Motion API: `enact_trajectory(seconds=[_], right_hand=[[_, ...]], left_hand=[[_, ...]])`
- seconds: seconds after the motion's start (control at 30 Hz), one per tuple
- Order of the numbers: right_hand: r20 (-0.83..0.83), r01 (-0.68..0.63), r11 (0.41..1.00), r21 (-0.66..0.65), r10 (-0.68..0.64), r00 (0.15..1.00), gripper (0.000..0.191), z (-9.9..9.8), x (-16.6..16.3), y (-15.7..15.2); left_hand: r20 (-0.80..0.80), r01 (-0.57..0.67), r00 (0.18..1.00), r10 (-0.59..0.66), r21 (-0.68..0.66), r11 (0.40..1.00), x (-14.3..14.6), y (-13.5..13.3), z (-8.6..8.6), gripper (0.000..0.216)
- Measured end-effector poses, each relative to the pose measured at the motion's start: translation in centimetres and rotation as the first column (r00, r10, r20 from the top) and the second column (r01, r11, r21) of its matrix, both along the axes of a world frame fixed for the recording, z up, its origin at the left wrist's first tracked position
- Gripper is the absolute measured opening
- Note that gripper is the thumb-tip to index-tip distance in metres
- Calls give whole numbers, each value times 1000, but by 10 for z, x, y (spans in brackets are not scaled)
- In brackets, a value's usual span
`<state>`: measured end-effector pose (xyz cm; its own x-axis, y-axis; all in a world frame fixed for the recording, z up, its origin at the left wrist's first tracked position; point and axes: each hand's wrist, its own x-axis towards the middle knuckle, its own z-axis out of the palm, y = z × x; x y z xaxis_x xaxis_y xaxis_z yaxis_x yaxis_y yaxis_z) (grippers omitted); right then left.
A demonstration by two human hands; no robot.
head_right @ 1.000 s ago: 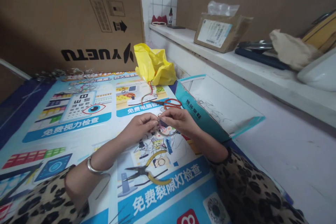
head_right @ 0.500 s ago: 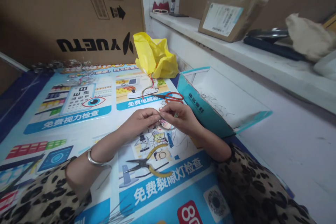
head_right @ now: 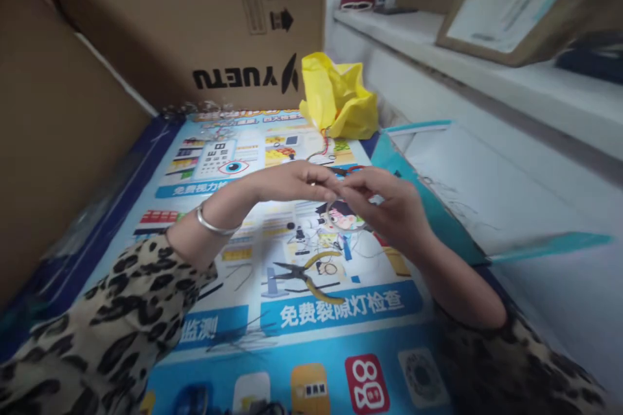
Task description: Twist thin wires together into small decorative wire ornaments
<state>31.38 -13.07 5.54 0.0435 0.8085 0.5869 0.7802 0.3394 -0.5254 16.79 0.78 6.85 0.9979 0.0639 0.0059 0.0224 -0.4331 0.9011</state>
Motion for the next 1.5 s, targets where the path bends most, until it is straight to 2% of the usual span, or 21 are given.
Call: enact_trajectory(seconds=[0.13, 0.27, 0.47, 0.6, 0.7, 0.77, 0.83, 0.97, 1.07, 1.23, 1.4, 1.5], right_hand=[[120, 50, 999, -15, -48, 992, 7, 10, -2, -2], [143, 39, 999, -20, -36, 989, 7, 22, -12, -2], [25, -131, 991, -26, 132, 991, 15, 31, -56, 9], [-62, -244, 967, -72, 240, 969, 20, 23, -92, 20], [-119, -307, 945, -118, 293, 949, 19, 9, -117, 29], [-210, -324, 933, -158, 289, 934, 18, -4, -131, 35], [-373, -298, 941, -161, 222, 901, 20, -18, -143, 41], [-687, -306, 928, -212, 81, 722, 25, -46, -153, 51], [-772, -330, 908, -257, 13, 635, 27, -61, -155, 52], [-836, -399, 879, -261, 2, 549, 32, -75, -158, 48], [-876, -383, 905, -187, 22, 482, 31, -78, -157, 46], [-874, -395, 896, -205, 14, 485, 28, -79, -156, 46]], left_hand=[[18, -117, 993, 117, 43, 992, -13, 6, 22, 20], [-9, -222, 975, 223, 55, 974, -38, 0, 31, 17], [-4, -281, 960, 281, -59, 958, -91, -33, 32, 21], [9, -386, 919, 395, -196, 901, -129, -50, 16, 22], [1, -420, 900, 437, -270, 866, -154, -54, -6, 22], [15, -472, 863, 504, -329, 818, -167, -53, -23, 20], [3, -576, 781, 624, -381, 723, -176, -51, -40, 19], [18, -730, 554, 833, -471, 495, -186, -43, -65, 21], [12, -758, 456, 890, -520, 395, -188, -38, -78, 24], [-36, -744, 443, 896, -572, 345, -188, -40, -88, 26], [-96, -697, 433, 896, -666, 266, -185, -45, -91, 29], [-95, -684, 448, 889, -677, 272, -186, -46, -88, 28]])
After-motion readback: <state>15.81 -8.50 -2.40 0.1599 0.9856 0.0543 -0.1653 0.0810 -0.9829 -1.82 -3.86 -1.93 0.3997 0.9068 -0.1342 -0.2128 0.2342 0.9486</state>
